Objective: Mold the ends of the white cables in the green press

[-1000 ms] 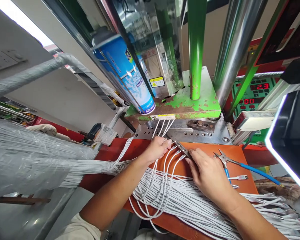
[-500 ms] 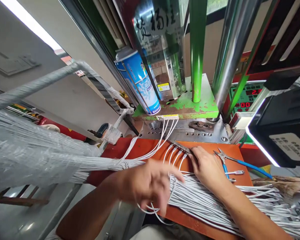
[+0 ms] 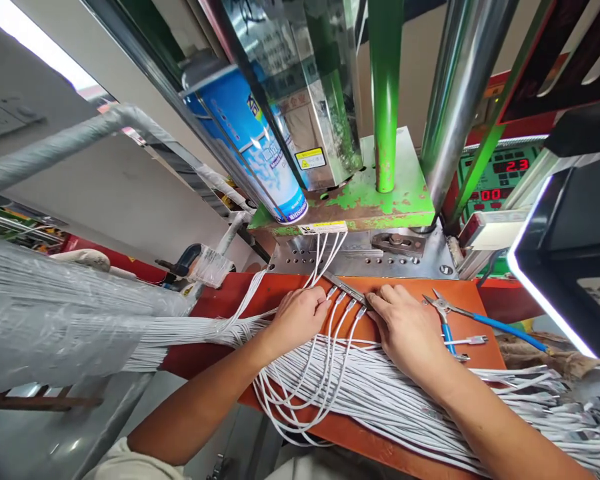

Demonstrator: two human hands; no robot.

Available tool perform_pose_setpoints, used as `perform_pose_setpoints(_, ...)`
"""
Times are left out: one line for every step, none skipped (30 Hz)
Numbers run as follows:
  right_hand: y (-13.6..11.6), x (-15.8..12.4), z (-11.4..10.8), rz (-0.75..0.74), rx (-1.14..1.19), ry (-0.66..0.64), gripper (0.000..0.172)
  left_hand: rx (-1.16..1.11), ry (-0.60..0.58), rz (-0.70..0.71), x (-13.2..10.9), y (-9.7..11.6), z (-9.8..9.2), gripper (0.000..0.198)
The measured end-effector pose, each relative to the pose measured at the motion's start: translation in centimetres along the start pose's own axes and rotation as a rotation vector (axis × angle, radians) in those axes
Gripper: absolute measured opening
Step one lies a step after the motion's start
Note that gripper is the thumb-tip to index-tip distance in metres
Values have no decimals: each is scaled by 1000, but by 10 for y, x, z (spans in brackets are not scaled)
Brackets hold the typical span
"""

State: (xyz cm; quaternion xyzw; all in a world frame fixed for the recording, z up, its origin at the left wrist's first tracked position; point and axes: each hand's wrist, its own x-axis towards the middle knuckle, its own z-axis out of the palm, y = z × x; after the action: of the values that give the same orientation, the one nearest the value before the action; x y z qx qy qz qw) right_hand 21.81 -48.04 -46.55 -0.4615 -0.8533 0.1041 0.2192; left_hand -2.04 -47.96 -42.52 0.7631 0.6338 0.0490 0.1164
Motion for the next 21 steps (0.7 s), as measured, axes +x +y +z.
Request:
perform_pose_setpoints(0,0,0,1,5,0,33,15,22,8,-3,2,-2,20)
perform_pose_setpoints(-1,0,0,6,6,1,33,24,48,23,-6,5,-5,19)
perform_pose_setpoints(-1,0,0,11,3,3,33,26,70,48,-10,10,-7,20)
perform_pose_setpoints(-2,0,0,14,1,6,32,22,79,83,-14,15,-8,21)
perform_pose_setpoints(-2,0,0,15,0,7,31,15,68,126,-18,21,-9,22)
perform_pose_setpoints(-2,0,0,15,2,8,31,11,40,173,-22,27,-8,23)
perform_pose_setpoints(-2,0,1,13,5,7,30,14,4,212,-25,34,-7,24)
perform_pose_setpoints(-2,-1,1,10,9,7,30,26,-28,236,-26,40,-4,24)
perform_pose_setpoints(-2,-1,0,9,15,8,30,42,-50,245,-26,46,-2,25)
perform_pose_setpoints(-2,-1,0,9,21,7,30,61,-67,242,-25,50,1,26)
perform_pose_setpoints(-2,0,0,10,28,5,30,78,-82,230,-23,53,4,25)
perform_pose_setpoints(-2,0,-1,12,36,2,30,91,-95,215,-19,55,6,24)
perform_pose_setpoints(-2,1,-2,13,43,-2,29,99,-106,206,-16,57,8,23)
perform_pose_setpoints(-2,1,-2,13,50,-8,29,102,-115,202,-13,57,10,23)
perform_pose_setpoints(-2,2,-3,11,56,-14,29,101,-118,205,-10,58,12,23)
perform_pose_setpoints(-2,2,-3,8,61,-20,30,97,-114,211,-9,58,14,23)
perform_pose_setpoints(-2,2,-2,7,66,-26,30,92,-104,219,-8,58,16,22)
perform_pose_setpoints(-3,2,-2,8,71,-32,31,89,-90,224,-8,59,18,21)
perform_pose_setpoints(-3,0,-1,13,75,-35,32,84,-80,228,-9,59,18,21)
perform_pose_setpoints(-4,-3,0,19,81,-37,32,74,-74,230,-10,58,18,21)
perform_pose_setpoints(-4,-5,-1,25,90,-43,32,53,-70,236,-12,56,16,21)
